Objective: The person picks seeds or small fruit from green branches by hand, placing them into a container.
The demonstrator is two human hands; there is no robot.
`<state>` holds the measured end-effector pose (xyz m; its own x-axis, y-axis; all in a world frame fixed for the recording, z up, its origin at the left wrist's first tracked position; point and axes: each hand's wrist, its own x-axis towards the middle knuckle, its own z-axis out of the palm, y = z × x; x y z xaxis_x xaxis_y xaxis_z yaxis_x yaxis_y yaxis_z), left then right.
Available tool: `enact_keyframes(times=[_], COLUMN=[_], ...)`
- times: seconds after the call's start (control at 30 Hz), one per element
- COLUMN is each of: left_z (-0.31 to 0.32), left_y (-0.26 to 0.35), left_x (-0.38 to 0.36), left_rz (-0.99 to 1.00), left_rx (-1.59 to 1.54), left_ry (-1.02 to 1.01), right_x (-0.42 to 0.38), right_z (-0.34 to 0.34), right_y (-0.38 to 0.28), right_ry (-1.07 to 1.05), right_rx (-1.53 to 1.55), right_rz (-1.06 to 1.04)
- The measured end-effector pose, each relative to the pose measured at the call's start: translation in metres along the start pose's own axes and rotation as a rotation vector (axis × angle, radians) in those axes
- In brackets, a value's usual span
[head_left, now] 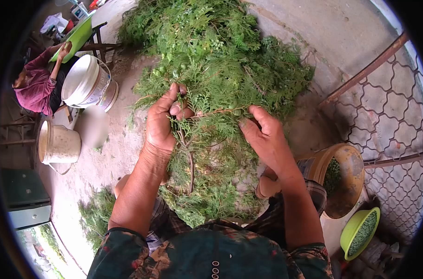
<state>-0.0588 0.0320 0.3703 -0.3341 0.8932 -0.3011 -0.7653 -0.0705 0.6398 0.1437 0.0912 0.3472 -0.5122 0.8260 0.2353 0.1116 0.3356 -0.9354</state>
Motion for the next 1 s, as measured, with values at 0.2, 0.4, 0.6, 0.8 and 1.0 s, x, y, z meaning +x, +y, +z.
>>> enact_keyframes(times=[0.2,0.4,0.6,0.8,1.0], left_z=[0.003,-0.008,-0.003,-0.01,-0.033], left_y=[0.005,0.003,0.009,0.019,0.038], left_x=[-0.006,0.004,-0.002,0.0,0.01], left_rz=[0.014,0.039,0.045,0.154,0.091], left_rx=[0.068,0.111,0.075,0.186,-0.054], left_ry=[-0.135,-0.052,-0.082,0.064,-0.21], right_x=[0.002,-0.001,0.001,0.001,0.011], right_z=[-0.01,-0.001,-0.007,-0.004,-0.059], right_y=[0.0,-0.005,-0.011,0.001,-0.015], right_ry=[-0.175,-0.196,-0.352,-0.141,0.221], right_rx=[-0.223,0.042,-0.033,0.221,1.02], right_rz=[0.147,0.132,0.27,0.123,0.353])
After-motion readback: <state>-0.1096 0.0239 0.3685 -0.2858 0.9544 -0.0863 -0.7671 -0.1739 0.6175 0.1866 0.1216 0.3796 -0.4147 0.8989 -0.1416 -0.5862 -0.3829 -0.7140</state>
